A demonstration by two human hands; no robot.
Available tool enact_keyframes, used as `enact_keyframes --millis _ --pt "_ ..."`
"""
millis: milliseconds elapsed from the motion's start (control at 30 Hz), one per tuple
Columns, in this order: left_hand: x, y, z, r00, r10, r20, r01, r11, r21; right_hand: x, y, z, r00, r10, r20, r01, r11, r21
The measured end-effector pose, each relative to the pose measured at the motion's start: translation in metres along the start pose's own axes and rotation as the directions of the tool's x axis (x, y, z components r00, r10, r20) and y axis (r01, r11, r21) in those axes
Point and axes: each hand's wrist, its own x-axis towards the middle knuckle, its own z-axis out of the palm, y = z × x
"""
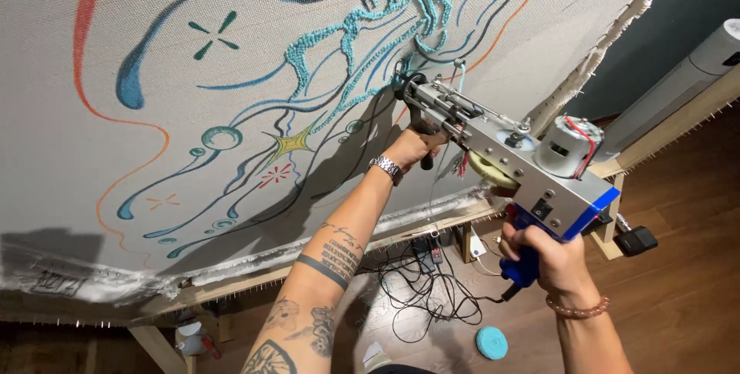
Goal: Using a tufting gun to apply yarn to a canvas on a frame to create a rug.
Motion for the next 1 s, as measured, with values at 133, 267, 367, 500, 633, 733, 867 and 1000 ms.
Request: enact_keyframes --millis 133,267,367,500,633,733,867,1000 --pt "-0.013 -0.007 0.004 0.969 -0.140 0.205 0.188 0.953 -0.238 -0.012 -0.021 -0.024 0.988 0.147 0.050 -0.153 0.978 0.144" --pt "-0.031 -0.003 0.016 0.920 0.030 0.391 0.123 0.924 -0.361 -0.026 -0.023 -0.063 0.977 0.199 0.072 -0.209 0.956 0.206" --pt "-0.050 0.034 0.038 0.896 0.038 0.442 0.061 0.977 -0.207 -0.038 -0.033 -0.069 0.978 0.186 0.097 -0.203 0.956 0.213" --pt "-0.054 0.057 0.052 0.893 -0.004 0.450 0.013 1.000 -0.016 -0.046 -0.049 -0.060 0.993 0.055 0.104 -0.084 0.950 0.300" --pt "-0.037 0.043 0.047 0.908 -0.017 0.419 -0.035 0.992 0.117 -0.049 -0.053 -0.063 0.983 -0.007 0.181 -0.040 0.967 0.253" --pt "-0.025 0.021 0.026 0.934 0.148 0.325 -0.002 0.911 -0.411 -0.054 -0.055 -0.067 0.986 -0.042 0.158 0.004 0.973 0.232" --pt "-0.057 0.075 0.009 0.984 -0.094 -0.151 0.002 0.855 -0.519 -0.057 -0.054 -0.071 0.987 -0.069 0.147 0.035 0.973 0.226" --pt "-0.052 0.067 0.004 0.951 -0.132 -0.280 -0.040 0.844 -0.534 -0.058 -0.056 -0.068 0.988 -0.046 0.145 0.009 0.969 0.248"
